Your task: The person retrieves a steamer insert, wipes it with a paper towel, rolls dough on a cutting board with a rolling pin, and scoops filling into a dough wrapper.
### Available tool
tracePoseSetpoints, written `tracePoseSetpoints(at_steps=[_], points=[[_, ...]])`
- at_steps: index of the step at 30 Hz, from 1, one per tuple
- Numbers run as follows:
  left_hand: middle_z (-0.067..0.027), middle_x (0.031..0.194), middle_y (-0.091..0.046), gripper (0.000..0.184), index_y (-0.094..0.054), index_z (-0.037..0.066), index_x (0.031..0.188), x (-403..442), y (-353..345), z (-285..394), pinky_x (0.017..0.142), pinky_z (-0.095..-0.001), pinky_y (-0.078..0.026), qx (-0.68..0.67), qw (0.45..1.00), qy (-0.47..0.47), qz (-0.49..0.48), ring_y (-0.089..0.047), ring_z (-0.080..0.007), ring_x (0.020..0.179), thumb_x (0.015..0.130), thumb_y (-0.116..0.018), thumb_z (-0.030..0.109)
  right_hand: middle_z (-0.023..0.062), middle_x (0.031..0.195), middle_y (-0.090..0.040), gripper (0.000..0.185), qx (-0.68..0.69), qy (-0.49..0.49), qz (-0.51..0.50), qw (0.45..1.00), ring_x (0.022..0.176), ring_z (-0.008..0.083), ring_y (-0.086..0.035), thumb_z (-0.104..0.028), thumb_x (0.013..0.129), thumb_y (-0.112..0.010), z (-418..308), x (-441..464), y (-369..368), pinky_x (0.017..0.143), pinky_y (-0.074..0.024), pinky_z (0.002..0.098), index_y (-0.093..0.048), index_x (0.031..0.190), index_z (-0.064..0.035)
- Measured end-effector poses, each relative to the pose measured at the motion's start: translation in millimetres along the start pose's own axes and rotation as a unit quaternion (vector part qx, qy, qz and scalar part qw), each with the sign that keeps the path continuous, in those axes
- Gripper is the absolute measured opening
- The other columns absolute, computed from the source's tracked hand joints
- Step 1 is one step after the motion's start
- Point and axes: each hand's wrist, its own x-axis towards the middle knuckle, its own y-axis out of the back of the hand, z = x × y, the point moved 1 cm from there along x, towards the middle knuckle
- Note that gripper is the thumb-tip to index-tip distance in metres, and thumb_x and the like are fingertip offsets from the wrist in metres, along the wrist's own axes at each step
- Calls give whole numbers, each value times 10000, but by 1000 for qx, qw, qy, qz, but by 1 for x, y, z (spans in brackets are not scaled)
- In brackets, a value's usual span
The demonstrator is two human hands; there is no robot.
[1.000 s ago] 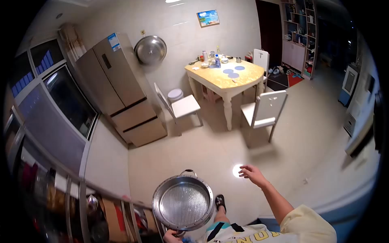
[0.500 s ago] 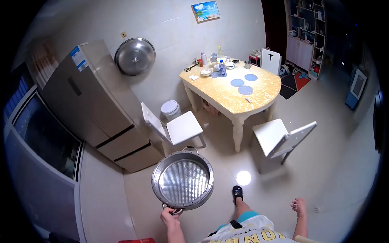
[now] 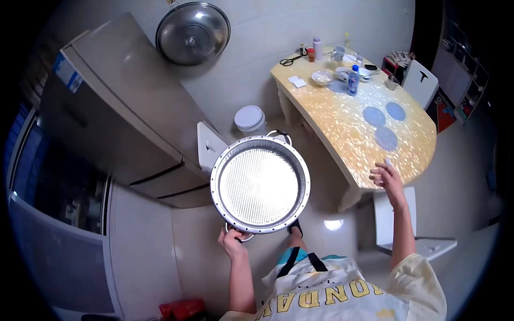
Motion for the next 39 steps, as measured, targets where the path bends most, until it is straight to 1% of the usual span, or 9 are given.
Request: tracePoseSetpoints(at_steps=[10,15,20,21,25,31,34,37,39], points=[[-91,749,-546,395,-554,-83,904,243,-186,-41,488,-249,-417,-39,987,86,-132,-542,-185,639,532,-439,-18,65,1014,-647,312,-78,37,123,989,843,150,-652,-147,942,-481,-76,251,2,736,-490,247,-503,1230,-28],[-45,714,-524,374,-568,-68,884,315,-273,-68,450,-241,-313,76,995,61,-29,-450,-136,548,535,-452,-1,67,1021,-635,322,-98,107,197,970,829,151,-642,-149,931,-511,-125,426,71,703,-485,251,-509,1224,-13],[-44,748,-538,334,-566,17,862,367,-312,-99,478,-262,-411,148,982,115,-29,-517,-176,579,556,-458,98,92,1058,-621,366,-210,97,158,960,860,178,-638,-160,860,-568,-135,658,116,727,-482,268,-552,1213,-66],[-47,758,-552,467,-562,-47,977,357,-343,-89,491,-238,-389,163,980,110,-14,-511,-161,580,541,-460,84,108,1063,-625,380,-268,67,140,951,890,204,-640,-150,825,-591,-131,699,123,762,-488,294,-569,1195,-64],[-134,912,-569,661,-507,-71,1163,380,-403,-100,539,-331,-495,181,972,150,1,-570,-259,671,518,-453,65,179,1261,-530,422,-608,89,-4,789,1178,332,-496,-71,735,-598,-113,836,121,1002,-394,380,-609,1157,-61],[-200,1098,-569,806,-427,-45,1278,424,-350,-122,587,-379,-580,203,951,227,-41,-629,-334,791,482,-453,75,183,1335,-463,525,-601,136,-14,787,1245,326,-434,-31,756,-601,-95,963,108,1065,-346,373,-525,1270,-103],[-190,1241,-526,929,-355,26,1368,429,-380,-126,770,-535,-542,140,953,267,-31,-578,-404,1016,450,-488,67,180,1230,-552,537,-620,234,-16,749,1139,336,-525,-63,767,-613,-73,1000,103,972,-421,385,-503,1291,-110],[-183,1290,-496,969,-343,72,1389,434,-383,-122,831,-621,-485,158,948,272,-41,-527,-425,1092,441,-543,79,168,1098,-624,495,-597,14,-50,800,1055,339,-574,-137,722,-692,-67,1029,110,918,-449,399,-575,1202,-116],[-191,1237,-528,947,-348,57,1379,432,-381,-116,775,-576,-516,188,951,246,-17,-574,-404,995,465,-591,106,160,837,-670,280,-613,104,-16,783,820,332,-637,-233,710,-697,-69,1047,126,755,-490,400,-680,933,-64]])
